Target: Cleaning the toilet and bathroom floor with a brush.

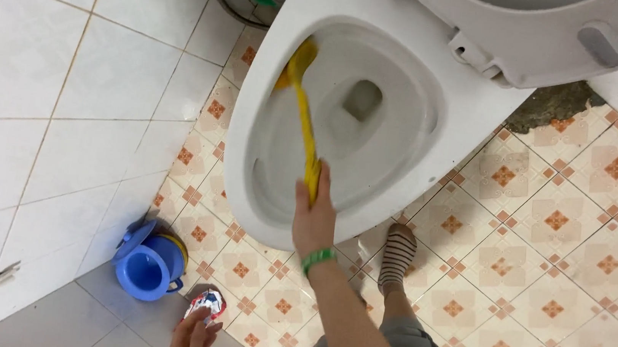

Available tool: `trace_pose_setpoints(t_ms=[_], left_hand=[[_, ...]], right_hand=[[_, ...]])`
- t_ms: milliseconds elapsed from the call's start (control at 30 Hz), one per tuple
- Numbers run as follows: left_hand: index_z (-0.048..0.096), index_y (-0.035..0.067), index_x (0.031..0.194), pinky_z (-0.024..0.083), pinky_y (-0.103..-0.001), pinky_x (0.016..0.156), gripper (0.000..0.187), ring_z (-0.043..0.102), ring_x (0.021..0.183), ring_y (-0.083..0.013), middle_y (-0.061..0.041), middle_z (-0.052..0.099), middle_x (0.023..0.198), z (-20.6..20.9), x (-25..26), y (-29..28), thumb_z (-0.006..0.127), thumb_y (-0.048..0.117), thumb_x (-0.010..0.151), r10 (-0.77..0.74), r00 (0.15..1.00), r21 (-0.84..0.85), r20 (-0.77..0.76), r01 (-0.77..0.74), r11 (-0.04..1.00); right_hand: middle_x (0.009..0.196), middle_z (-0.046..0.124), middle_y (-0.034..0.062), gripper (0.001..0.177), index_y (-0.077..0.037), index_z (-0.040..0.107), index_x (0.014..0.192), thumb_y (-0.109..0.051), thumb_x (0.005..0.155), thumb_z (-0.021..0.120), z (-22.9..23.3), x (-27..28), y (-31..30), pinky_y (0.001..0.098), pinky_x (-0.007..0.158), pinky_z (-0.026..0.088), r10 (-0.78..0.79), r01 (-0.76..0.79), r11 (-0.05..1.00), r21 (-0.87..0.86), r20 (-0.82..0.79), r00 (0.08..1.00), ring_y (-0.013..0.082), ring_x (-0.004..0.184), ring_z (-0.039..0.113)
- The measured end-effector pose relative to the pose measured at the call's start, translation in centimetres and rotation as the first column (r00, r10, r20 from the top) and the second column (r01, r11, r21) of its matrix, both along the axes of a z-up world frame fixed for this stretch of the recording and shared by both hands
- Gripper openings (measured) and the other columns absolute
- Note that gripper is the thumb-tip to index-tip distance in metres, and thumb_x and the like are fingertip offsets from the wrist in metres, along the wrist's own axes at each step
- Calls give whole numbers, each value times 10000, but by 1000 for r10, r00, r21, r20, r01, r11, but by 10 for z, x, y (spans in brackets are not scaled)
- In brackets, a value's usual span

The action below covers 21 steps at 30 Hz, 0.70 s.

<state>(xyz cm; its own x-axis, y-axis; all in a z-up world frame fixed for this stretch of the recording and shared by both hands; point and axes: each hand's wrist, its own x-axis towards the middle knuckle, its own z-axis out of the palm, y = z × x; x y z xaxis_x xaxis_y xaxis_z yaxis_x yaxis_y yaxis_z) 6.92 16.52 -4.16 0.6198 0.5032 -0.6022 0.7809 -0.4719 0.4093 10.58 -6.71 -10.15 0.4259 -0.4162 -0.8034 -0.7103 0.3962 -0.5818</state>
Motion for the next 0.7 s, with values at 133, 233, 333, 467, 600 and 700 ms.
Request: trace_pose_setpoints(t_ms=[133, 233, 333, 467, 600, 700], left_hand=[[741, -23, 1305, 581, -410, 997, 319, 762, 1028, -350, -195, 764, 1258, -16, -22, 10, 587, 108, 1059, -19, 999, -108, 35, 23, 994], [747, 10, 1344, 580, -415, 1028, 354, 765, 1072, -338, -236, 791, 1186, -4, -16, -12, 595, 149, 1056, -24, 999, -106, -22, 22, 994], [736, 53, 1370, 589, -431, 1067, 381, 759, 1122, -338, -209, 750, 1250, 13, -19, -18, 578, 215, 1064, -31, 995, -78, -99, 24, 997], [742, 36, 1347, 595, -435, 1032, 345, 761, 1112, -344, -177, 740, 1288, -2, -31, 6, 565, 170, 1083, 24, 999, -150, -40, -29, 988], [700, 76, 1405, 586, -436, 1051, 372, 730, 1153, -321, -154, 700, 1360, 11, -27, 8, 530, 189, 1094, -7, 996, -142, -91, -6, 990], [753, 37, 1340, 590, -429, 1008, 332, 759, 1088, -341, -222, 786, 1185, 7, -36, 21, 598, 173, 1080, 90, 994, -96, -65, -96, 991]], right_hand=[[688, 486, 6, 664, -346, 176, 1713, -416, 1085, 382, 29, -27, 26, 310, 448, 489, 7, -4, 995, 96, -24, 1000, 139, 508, 453], [661, 521, -38, 692, -358, 60, 1725, -438, 1112, 371, 12, -107, 86, 276, 487, 476, 357, -354, 934, 44, -129, 925, 113, 528, 513], [674, 530, -15, 686, -353, 63, 1721, -442, 1111, 363, 30, -102, 57, 318, 493, 445, 458, -452, 889, 75, -160, 874, 141, 530, 501], [654, 462, 10, 680, -347, 171, 1718, -463, 1083, 385, 29, -22, -8, 349, 468, 441, 185, -186, 983, -4, -85, 979, 161, 495, 439], [613, 482, 31, 640, -343, 138, 1704, -356, 1111, 378, 41, -48, 10, 370, 454, 454, 232, -235, 969, -72, -44, 972, 193, 445, 448], [674, 579, 8, 702, -348, 79, 1719, -325, 1108, 423, 43, -125, 26, 313, 497, 496, 613, -632, 775, -9, -228, 756, 150, 548, 544]])
